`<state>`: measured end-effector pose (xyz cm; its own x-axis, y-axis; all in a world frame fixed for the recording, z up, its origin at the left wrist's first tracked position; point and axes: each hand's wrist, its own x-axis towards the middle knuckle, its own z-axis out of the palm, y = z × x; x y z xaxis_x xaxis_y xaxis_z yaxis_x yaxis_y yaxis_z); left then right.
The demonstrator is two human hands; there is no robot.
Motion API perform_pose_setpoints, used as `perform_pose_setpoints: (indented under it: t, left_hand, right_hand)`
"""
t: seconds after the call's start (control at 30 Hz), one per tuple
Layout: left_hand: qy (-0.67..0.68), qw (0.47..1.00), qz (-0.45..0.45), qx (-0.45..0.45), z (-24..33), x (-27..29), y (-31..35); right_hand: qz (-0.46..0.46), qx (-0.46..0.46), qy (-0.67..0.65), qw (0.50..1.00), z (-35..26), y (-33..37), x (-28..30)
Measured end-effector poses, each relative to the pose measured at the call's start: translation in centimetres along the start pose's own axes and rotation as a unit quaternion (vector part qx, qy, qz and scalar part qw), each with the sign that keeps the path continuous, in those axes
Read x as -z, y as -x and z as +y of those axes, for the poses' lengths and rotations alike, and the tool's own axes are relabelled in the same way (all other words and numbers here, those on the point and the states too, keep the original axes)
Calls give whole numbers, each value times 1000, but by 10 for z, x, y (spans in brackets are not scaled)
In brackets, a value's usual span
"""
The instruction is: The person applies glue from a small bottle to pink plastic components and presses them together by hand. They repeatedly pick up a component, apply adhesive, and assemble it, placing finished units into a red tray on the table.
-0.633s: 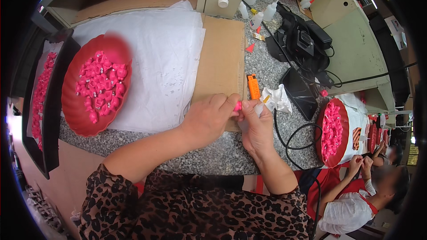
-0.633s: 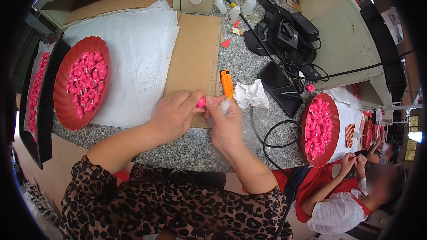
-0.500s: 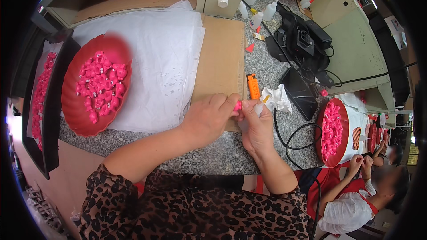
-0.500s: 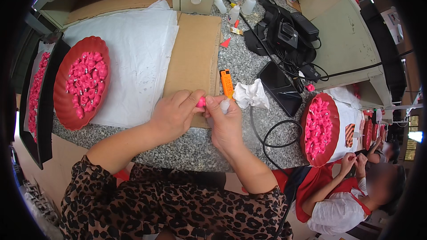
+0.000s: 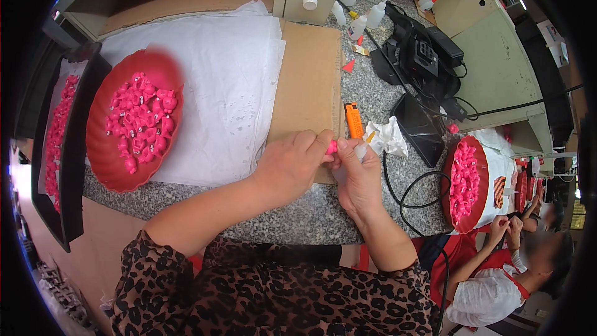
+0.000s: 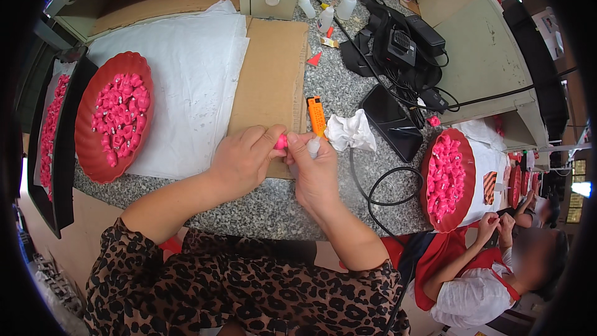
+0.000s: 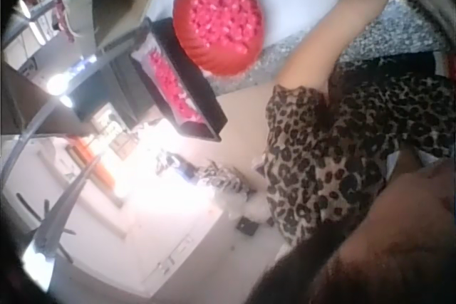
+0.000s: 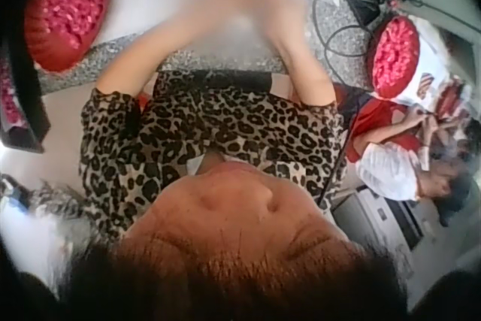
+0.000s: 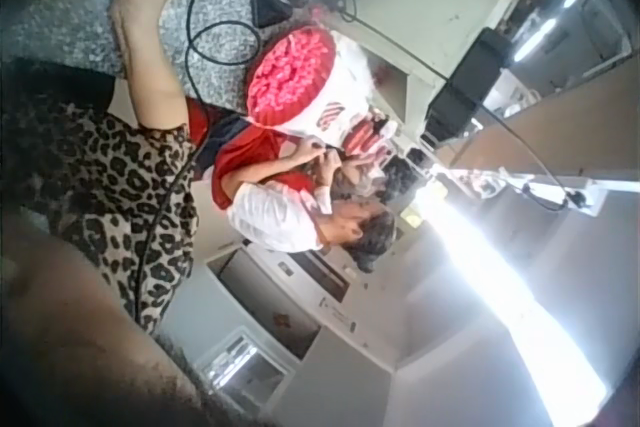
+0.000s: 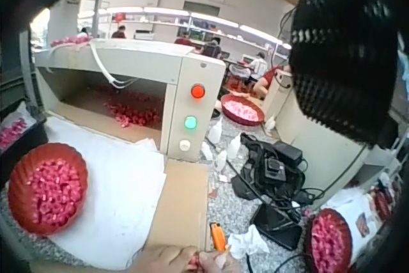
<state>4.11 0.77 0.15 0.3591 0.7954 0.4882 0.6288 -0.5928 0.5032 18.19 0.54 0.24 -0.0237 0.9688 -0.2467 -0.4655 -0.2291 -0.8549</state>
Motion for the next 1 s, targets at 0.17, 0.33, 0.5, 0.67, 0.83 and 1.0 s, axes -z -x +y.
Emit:
perform_pose_setpoints:
  t: [0.17, 0.33, 0.5, 0.67, 0.83, 1.0]
  left_hand:
    - [-3, 1000, -5, 1, 0, 0, 0]
    - [1, 1000, -1, -1, -1, -1, 0]
    - [-4, 1000, -5, 3, -1, -1, 0]
    - [-10, 1000, -6, 2, -1, -2, -1]
    - [-13, 1000, -9, 9, -1, -2, 0]
    - [-13, 1000, -9, 9, -1, -2, -1]
  right_hand:
    - [2, -2, 4, 1000, 1, -1, 0]
    - [8, -3, 4, 1000, 2, -1, 0]
    - [12, -4, 6, 1000, 2, -1, -1]
    - [15, -5, 7, 1000, 2, -1, -1]
    - [19, -9, 4, 1000, 3, -2, -1]
    - [20, -5, 5, 1000, 4, -2, -1]
